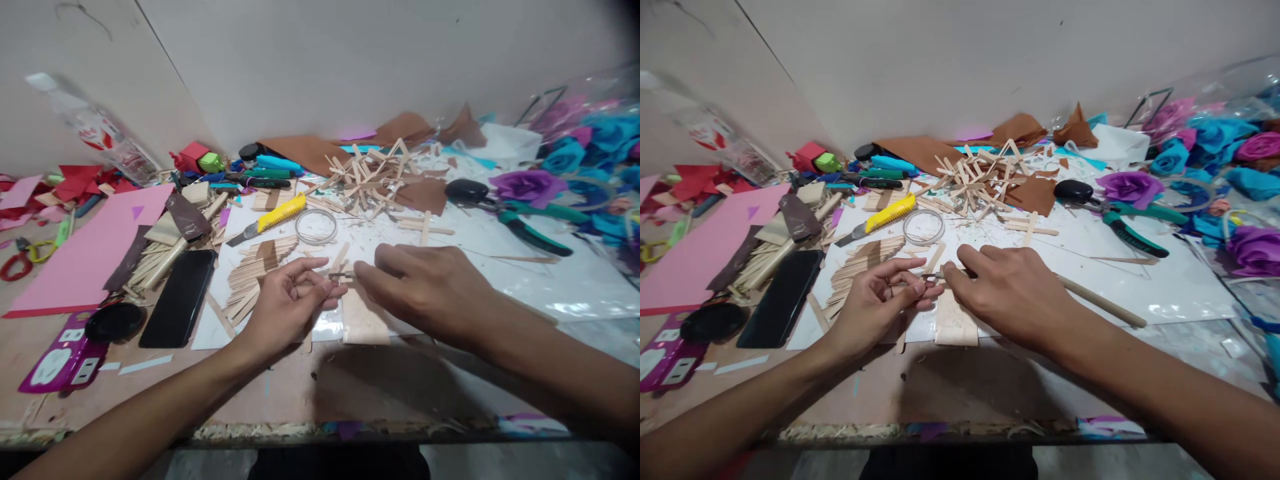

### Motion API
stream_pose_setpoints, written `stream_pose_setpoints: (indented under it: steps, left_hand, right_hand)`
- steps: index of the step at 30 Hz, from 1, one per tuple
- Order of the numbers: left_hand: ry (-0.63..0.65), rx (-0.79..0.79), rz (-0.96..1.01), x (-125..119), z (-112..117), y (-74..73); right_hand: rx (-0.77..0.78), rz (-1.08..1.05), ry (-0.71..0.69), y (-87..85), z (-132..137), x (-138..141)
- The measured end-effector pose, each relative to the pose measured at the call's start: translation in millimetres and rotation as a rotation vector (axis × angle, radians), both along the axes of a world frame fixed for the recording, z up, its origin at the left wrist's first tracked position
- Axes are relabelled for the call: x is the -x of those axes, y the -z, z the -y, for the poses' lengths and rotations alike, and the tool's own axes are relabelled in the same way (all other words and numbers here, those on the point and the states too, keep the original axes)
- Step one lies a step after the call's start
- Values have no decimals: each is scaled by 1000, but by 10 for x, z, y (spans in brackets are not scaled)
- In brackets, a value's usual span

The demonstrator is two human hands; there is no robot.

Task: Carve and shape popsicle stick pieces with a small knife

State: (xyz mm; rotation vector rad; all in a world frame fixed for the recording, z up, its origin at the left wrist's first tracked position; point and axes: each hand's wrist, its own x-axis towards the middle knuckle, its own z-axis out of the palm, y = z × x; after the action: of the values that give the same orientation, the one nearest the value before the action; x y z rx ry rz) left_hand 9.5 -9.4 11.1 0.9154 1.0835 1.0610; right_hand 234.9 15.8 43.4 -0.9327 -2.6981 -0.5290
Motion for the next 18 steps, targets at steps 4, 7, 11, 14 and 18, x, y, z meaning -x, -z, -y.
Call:
stream_pose_setpoints:
  steps: [4,7,11,14,18]
  left_hand:
    - [-5,13,29,12,5,38]
    - [-11,19,46,15,10,71]
    - [-4,15,56,18,12,73]
    - [-1,9,73,24,7,49]
    - [-10,16,64,31,-3,14]
  right_hand:
    - [84,51,62,13,24,20]
    - [35,6,93,34,4,8]
    - [-22,-65,15,64,-16,5]
    - [10,-71,-7,83,-16,17]
    - [59,-113,56,130,-45,14]
